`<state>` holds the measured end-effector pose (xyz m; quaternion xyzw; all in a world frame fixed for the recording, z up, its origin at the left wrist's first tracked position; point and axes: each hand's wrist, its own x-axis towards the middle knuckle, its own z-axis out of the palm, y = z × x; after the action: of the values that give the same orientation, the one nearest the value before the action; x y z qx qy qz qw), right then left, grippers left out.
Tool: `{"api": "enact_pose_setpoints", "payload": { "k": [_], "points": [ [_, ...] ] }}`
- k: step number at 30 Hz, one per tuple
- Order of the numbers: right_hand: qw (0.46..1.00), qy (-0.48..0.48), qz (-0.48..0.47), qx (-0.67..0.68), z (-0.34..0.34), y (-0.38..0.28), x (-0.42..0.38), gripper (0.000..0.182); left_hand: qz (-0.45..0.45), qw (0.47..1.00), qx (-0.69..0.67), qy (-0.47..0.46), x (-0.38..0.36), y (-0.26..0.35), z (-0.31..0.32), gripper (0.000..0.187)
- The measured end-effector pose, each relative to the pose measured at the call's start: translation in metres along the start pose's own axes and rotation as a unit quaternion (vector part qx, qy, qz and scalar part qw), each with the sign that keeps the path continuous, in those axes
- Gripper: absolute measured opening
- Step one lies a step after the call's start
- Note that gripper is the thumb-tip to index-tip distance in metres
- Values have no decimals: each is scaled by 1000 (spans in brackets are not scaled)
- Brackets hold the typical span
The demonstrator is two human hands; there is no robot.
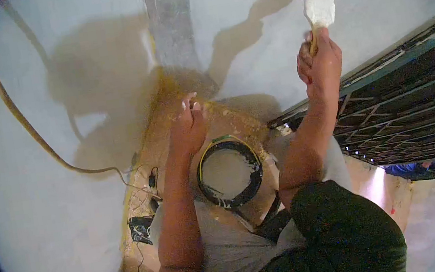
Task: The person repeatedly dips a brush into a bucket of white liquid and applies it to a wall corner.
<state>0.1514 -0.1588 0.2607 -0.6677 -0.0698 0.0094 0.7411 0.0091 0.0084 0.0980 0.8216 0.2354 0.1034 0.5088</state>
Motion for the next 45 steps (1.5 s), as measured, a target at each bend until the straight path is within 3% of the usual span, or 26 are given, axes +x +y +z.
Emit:
{"api": "enact_pose_setpoints", "payload": {
  "k": [3,6,9,13,15,18,21,24,27,30,34,35,37,40,41,43,44,45],
  "points": [
    [997,2,-37,-66,-17,0,-5,35,-5,999,-32,3,0,13,-2,36],
    [994,-3,-68,-90,-32,36,-1,32,73,996,-19,40,11,1,12,36],
    [988,2,-63,-141,-34,67,-9,24,67,992,-108,-10,11,3,17,35],
    [998,-18,-4,-65,-23,84,-29,20,82,992,-97,-7,10,3,18,34],
    [998,-27,-12,-52,-18,87,-34,19,69,991,-109,-18,6,5,15,34],
    [989,-19,-47,-136,-8,80,-31,22,59,995,-80,-16,2,5,9,34],
    [995,8,-36,-88,5,69,-14,23,101,994,-40,16,2,3,8,33],
    [997,36,-57,-44,20,69,5,28,62,996,-59,2,-2,8,3,34],
    [996,74,-16,-43,24,98,23,33,46,996,-74,-6,0,10,1,34],
    [996,-3,83,-39,21,136,20,44,43,995,-87,-10,3,3,4,33],
    [986,-35,133,-92,7,169,2,46,55,994,-90,5,6,0,6,33],
    [986,-36,133,-93,4,167,-4,46,54,995,-80,7,4,2,4,33],
    [971,-42,221,-85,1,161,-10,46,58,995,-77,6,1,5,1,33],
    [967,-86,197,-139,-11,123,19,36,64,995,-75,4,-1,4,2,33],
    [976,-93,194,-43,-17,109,38,31,65,995,-79,5,-1,3,2,33],
    [968,-129,214,24,-13,51,61,20,63,994,-86,6,1,-6,8,33],
    [967,-186,175,12,-10,27,66,18,62,994,-95,9,2,-9,10,33],
    [968,-179,174,6,0,5,62,19,59,994,-96,6,0,-6,8,33]
  ]
}}
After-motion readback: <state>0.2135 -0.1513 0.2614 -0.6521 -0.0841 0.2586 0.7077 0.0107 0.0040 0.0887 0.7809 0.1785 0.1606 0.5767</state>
